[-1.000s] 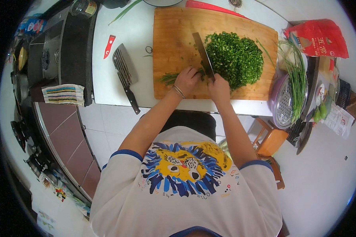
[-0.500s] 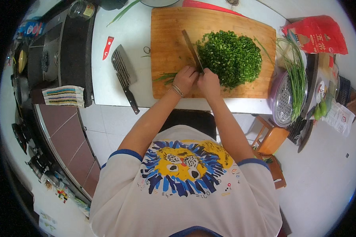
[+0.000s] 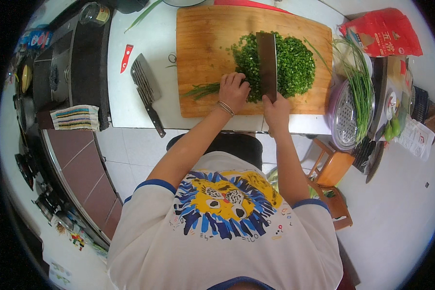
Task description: The person chops green onions on a wooden cutting board using a cleaver. They repeatedly gather the chopped pieces into a pile and continue chopping more green onions from a bundle held in the left hand.
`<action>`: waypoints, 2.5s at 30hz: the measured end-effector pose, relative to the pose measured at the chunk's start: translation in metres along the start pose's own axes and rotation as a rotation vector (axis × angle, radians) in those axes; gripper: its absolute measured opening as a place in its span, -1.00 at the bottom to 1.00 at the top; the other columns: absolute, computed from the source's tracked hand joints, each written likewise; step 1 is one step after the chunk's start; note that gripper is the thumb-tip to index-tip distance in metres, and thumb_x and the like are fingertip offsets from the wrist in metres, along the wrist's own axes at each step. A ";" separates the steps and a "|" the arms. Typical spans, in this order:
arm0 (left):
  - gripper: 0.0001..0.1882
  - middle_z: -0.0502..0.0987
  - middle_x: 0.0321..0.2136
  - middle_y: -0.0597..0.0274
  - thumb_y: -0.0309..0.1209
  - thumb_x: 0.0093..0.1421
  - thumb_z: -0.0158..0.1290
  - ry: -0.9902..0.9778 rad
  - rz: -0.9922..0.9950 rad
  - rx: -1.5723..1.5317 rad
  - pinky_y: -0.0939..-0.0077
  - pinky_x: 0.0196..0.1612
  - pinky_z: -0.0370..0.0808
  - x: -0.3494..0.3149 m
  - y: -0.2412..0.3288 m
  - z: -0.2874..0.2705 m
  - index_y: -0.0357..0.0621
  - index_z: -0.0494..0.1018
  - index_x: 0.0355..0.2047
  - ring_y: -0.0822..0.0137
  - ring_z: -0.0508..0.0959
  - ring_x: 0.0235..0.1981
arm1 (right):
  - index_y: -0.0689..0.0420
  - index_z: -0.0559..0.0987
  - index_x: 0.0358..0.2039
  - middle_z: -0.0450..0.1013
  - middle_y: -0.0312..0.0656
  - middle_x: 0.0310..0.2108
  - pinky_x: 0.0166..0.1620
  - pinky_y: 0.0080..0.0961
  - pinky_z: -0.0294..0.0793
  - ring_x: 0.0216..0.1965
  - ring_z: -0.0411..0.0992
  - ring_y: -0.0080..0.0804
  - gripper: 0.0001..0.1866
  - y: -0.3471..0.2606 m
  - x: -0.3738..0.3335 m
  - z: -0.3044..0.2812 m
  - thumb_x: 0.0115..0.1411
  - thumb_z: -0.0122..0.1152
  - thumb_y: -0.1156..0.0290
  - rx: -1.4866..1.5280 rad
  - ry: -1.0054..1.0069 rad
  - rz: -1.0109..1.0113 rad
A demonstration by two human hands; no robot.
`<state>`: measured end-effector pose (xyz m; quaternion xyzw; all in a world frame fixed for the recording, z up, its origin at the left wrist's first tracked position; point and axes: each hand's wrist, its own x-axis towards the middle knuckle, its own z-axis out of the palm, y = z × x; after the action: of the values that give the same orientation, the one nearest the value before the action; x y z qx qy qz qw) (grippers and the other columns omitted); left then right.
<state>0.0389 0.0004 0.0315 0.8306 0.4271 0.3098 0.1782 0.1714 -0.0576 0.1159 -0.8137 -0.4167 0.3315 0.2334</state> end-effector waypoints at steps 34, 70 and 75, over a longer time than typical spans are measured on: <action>-0.84 0.44 -0.39 0.09 -0.51 -0.15 0.11 -0.192 0.094 0.008 0.27 -0.24 0.45 -0.015 -0.047 -0.027 -0.21 0.47 -0.47 0.10 0.44 -0.29 | 0.26 0.45 -0.47 0.45 0.20 -0.51 -0.31 0.00 0.41 -0.42 0.44 0.18 -0.78 0.003 -0.016 0.048 0.09 0.04 0.33 -0.288 -0.176 -0.024; -0.73 0.49 -0.31 0.07 -0.56 -0.15 0.05 -0.041 0.166 -0.071 0.24 -0.19 0.47 -0.019 -0.040 -0.006 -0.20 0.53 -0.35 0.08 0.48 -0.25 | 0.26 0.46 -0.39 0.48 0.16 -0.43 -0.30 -0.05 0.45 -0.35 0.45 0.16 -0.82 -0.001 0.011 0.051 0.07 0.02 0.40 -0.454 -0.206 0.038; -0.73 0.50 -0.30 0.09 -0.54 -0.12 0.04 -0.029 0.190 -0.057 0.25 -0.19 0.47 -0.018 -0.042 -0.008 -0.19 0.52 -0.33 0.09 0.48 -0.22 | 0.26 0.46 -0.39 0.47 0.16 -0.45 -0.30 -0.07 0.45 -0.36 0.46 0.16 -0.82 -0.020 0.034 0.060 0.09 0.02 0.40 -0.329 -0.116 -0.023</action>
<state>0.0009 0.0101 0.0072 0.8662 0.3351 0.3253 0.1777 0.1317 -0.0126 0.0769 -0.8156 -0.4872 0.3027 0.0763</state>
